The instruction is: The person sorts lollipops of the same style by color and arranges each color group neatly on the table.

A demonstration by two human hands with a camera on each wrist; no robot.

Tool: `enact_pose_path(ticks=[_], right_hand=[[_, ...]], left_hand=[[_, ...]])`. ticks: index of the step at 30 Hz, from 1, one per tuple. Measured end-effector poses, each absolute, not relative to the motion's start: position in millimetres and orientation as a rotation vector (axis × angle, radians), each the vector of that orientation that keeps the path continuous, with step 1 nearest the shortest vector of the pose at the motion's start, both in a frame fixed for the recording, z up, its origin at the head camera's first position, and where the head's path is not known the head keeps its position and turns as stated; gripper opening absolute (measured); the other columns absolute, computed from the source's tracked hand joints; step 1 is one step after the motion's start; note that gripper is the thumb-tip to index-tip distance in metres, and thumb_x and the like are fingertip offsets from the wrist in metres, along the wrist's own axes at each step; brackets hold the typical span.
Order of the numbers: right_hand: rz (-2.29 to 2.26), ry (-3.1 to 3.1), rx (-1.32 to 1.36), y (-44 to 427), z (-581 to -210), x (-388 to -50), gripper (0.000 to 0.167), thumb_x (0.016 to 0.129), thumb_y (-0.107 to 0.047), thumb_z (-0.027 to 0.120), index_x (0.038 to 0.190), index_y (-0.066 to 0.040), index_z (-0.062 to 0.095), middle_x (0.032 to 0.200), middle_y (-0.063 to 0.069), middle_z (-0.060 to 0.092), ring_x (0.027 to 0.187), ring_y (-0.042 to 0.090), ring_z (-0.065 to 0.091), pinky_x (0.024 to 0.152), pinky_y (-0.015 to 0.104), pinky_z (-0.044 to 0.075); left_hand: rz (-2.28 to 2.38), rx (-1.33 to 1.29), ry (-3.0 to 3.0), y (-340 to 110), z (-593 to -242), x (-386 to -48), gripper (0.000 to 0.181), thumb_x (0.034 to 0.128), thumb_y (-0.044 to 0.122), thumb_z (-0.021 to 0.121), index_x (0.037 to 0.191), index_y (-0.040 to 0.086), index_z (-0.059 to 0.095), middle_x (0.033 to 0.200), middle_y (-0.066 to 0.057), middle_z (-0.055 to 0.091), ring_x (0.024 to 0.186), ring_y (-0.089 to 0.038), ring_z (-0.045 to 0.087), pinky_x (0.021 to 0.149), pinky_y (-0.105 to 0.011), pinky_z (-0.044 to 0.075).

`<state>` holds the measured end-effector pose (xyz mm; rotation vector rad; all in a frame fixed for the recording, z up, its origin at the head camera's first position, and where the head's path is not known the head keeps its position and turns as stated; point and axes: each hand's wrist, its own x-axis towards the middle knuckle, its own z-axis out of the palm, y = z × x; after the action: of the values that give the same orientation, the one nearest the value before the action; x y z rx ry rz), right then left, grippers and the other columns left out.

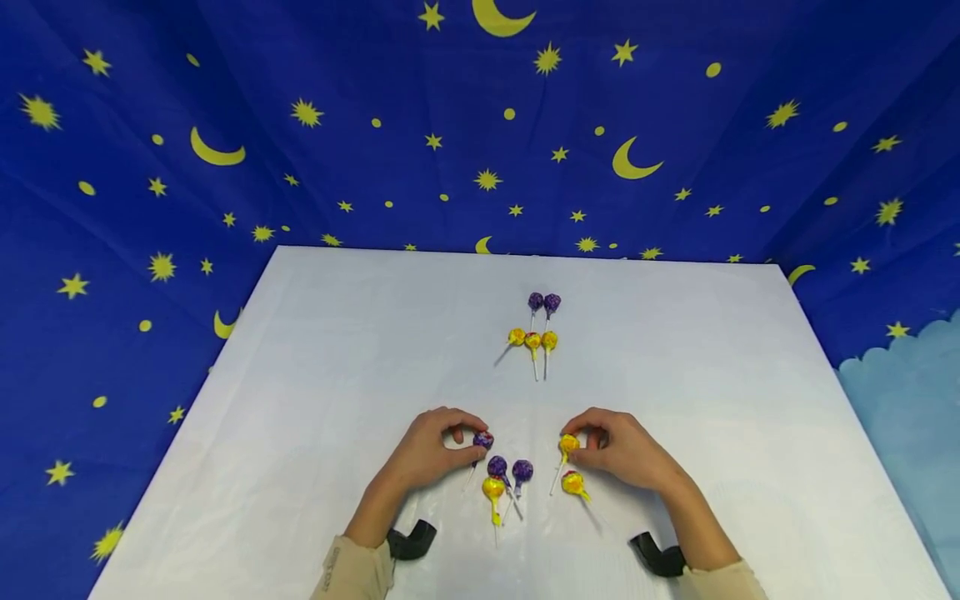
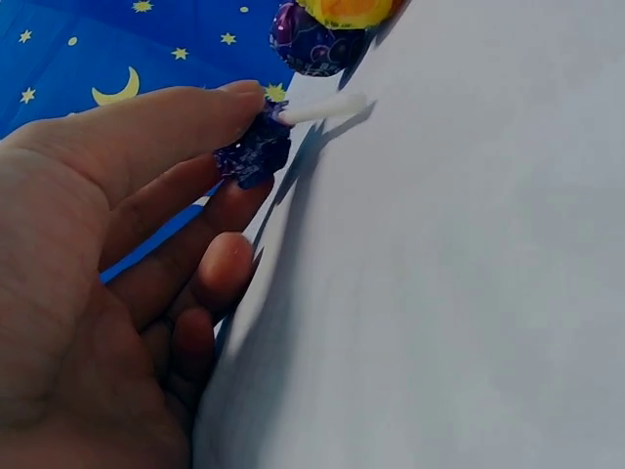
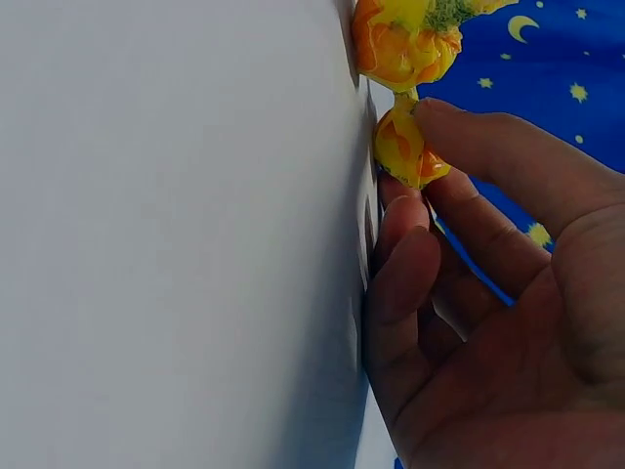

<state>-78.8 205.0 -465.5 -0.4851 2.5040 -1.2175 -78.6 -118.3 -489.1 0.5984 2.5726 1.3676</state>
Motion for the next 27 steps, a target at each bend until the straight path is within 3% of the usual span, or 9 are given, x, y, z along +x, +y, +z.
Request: enact_pose_path(ticks=[11, 19, 27], right_hand=[[-1.236, 2.516, -0.541, 204, -469, -78, 0.026, 0.081, -0.015, 0.078, 0.105, -0.02, 0.07, 0.082, -0.006, 0.061, 0.067, 0.012, 0.054, 0.059, 0.028, 0.045], [-1.241, 2.521, -0.568, 203, -469, -77, 0.027, 0.082, -0.016, 0.077, 0.107, -0.022, 0.07, 0.09, -0.008, 0.062, 0.07, 0.013, 0.053, 0.061, 0.027, 0.045], [-1.241, 2.538, -0.55, 203, -470, -76, 0.026, 0.082, -0.017, 0.077, 0.106, -0.023, 0.07, 0.088, -0.008, 0.061, 0.07, 0.012, 0.053, 0.061, 0.027, 0.044]], left_hand=[[1.511, 0.483, 2.552, -115, -486, -78, 0.024, 0.0801, 0.033, 0.079, 0.103, 0.03, 0.07, 0.071, 0.006, 0.056, 0.054, -0.012, 0.04, 0.053, -0.027, 0.037], [1.551, 0.487, 2.513, -105, -481, -91, 0.023, 0.0816, 0.039, 0.077, 0.103, 0.034, 0.069, 0.071, 0.005, 0.057, 0.055, -0.015, 0.044, 0.054, -0.029, 0.038], [1.627, 0.498, 2.496, -94, -465, -111, 0.024, 0.0812, 0.037, 0.077, 0.103, 0.03, 0.071, 0.07, 0.001, 0.056, 0.054, -0.019, 0.042, 0.052, -0.03, 0.035]])
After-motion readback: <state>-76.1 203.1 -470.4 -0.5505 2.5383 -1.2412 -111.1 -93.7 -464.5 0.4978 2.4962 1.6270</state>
